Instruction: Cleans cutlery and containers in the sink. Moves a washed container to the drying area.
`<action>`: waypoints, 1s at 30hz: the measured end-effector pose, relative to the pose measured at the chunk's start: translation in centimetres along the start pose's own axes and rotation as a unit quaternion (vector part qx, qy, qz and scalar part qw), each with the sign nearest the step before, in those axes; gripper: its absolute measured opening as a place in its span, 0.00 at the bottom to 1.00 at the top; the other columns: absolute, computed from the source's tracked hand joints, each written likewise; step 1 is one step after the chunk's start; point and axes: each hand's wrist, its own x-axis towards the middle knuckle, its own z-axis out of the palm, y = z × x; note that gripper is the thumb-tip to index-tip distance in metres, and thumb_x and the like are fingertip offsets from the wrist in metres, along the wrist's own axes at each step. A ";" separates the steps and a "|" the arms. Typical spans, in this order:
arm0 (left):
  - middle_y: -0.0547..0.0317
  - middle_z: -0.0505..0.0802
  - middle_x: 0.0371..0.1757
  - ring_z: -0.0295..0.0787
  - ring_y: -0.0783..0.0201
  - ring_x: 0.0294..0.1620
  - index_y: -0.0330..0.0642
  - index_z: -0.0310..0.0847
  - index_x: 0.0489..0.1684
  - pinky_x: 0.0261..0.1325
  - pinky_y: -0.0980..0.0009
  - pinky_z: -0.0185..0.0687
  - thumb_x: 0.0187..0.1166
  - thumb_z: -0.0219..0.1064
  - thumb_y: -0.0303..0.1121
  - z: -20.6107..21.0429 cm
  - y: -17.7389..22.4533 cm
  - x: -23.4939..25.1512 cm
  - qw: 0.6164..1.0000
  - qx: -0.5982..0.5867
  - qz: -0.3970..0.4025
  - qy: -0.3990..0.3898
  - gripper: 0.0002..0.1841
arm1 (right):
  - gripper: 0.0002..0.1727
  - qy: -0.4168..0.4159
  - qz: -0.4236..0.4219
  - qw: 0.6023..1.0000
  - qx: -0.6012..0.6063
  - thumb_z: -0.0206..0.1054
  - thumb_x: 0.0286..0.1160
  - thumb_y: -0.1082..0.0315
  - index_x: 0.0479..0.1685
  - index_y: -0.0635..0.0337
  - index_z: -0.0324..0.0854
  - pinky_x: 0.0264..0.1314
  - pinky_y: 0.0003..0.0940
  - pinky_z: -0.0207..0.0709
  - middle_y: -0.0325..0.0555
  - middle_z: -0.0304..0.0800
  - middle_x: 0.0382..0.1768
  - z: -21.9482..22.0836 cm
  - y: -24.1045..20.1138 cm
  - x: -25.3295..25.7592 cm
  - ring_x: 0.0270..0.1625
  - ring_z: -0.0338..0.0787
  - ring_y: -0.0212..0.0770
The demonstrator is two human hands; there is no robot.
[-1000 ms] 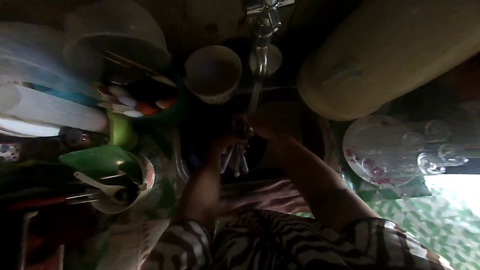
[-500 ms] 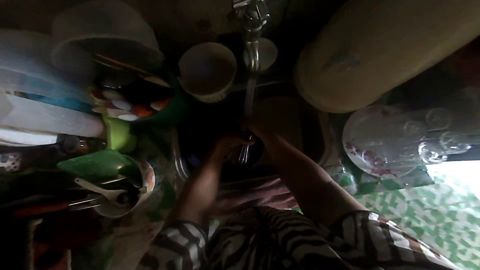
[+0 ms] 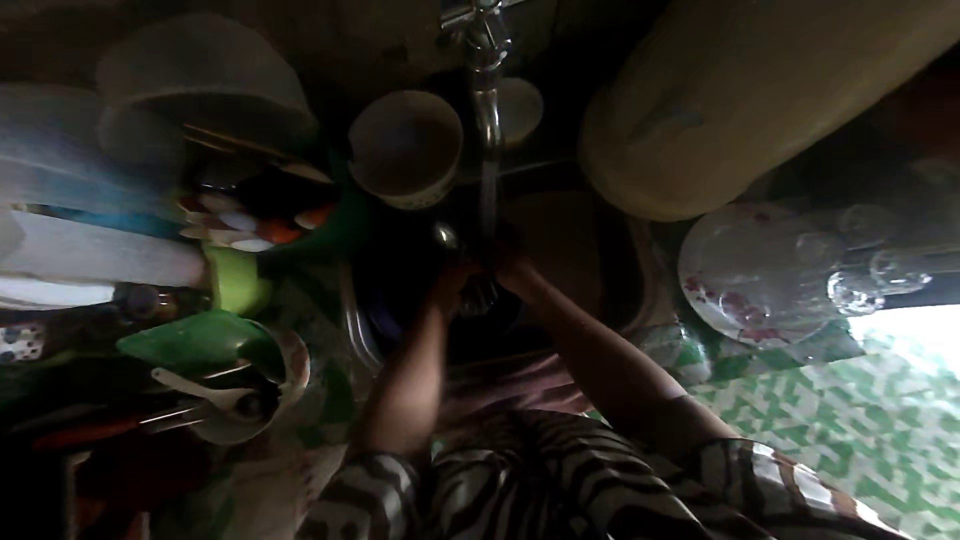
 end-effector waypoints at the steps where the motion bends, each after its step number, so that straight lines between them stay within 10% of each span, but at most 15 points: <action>1: 0.44 0.87 0.68 0.87 0.50 0.64 0.46 0.67 0.84 0.63 0.47 0.86 0.71 0.79 0.38 0.0 0.3 -0.5 1.000 0.030 -0.003 0.001 0.38 | 0.23 0.008 -0.005 0.999 -0.031 0.56 0.92 0.59 0.76 0.61 0.77 0.77 0.64 0.72 0.62 0.83 0.71 -0.2 -0.4 -0.1 0.74 0.82 0.61; 7: 0.45 0.94 0.55 0.94 0.56 0.50 0.33 0.70 0.75 0.57 0.60 0.90 0.77 0.69 0.21 -0.5 0.9 -2.6 0.996 0.073 0.004 -0.058 0.25 | 0.22 0.115 0.001 0.993 -0.015 0.59 0.89 0.62 0.76 0.64 0.75 0.70 0.62 0.79 0.66 0.85 0.66 -4.2 -2.5 1.0 0.66 0.87 0.63; 11: 0.45 0.92 0.51 0.92 0.55 0.45 0.35 0.74 0.72 0.51 0.57 0.91 0.76 0.75 0.30 0.0 0.6 -2.3 0.998 0.037 -0.017 -0.056 0.26 | 0.21 0.098 -0.036 0.993 0.049 0.57 0.91 0.62 0.76 0.62 0.76 0.70 0.56 0.79 0.63 0.86 0.65 -3.0 -3.2 1.9 0.66 0.87 0.57; 17: 0.57 0.89 0.34 0.85 0.66 0.28 0.37 0.76 0.62 0.33 0.68 0.86 0.76 0.68 0.26 0.5 3.4 -2.8 0.990 0.018 -0.035 -0.136 0.17 | 0.25 -0.127 -0.052 0.895 0.424 0.60 0.87 0.54 0.78 0.52 0.69 0.51 0.38 0.87 0.44 0.89 0.53 -0.3 0.1 2.6 0.48 0.89 0.35; 19: 0.55 0.90 0.38 0.87 0.65 0.33 0.35 0.77 0.62 0.39 0.67 0.88 0.74 0.69 0.25 0.3 4.7 -2.8 0.976 0.151 -0.061 -0.148 0.18 | 0.32 -0.116 -0.105 0.908 0.388 0.70 0.79 0.65 0.83 0.53 0.66 0.56 0.40 0.87 0.48 0.87 0.60 -0.7 0.8 4.3 0.54 0.89 0.39; 23: 0.44 0.90 0.58 0.88 0.56 0.56 0.33 0.75 0.71 0.62 0.56 0.86 0.61 0.82 0.23 1.2 3.4 -1.2 0.983 0.172 0.012 -0.064 0.33 | 0.16 0.000 -0.118 0.979 0.168 0.70 0.81 0.64 0.63 0.60 0.84 0.52 0.36 0.82 0.50 0.90 0.51 -1.6 -2.9 3.2 0.47 0.87 0.37; 30: 0.48 0.90 0.59 0.89 0.59 0.56 0.39 0.78 0.71 0.61 0.58 0.87 0.79 0.73 0.38 2.5 3.6 -1.2 0.968 0.235 0.083 -0.007 0.24 | 0.19 0.141 -0.040 0.985 0.093 0.62 0.86 0.66 0.69 0.66 0.82 0.73 0.57 0.77 0.65 0.87 0.64 -0.8 -3.4 3.0 0.68 0.86 0.59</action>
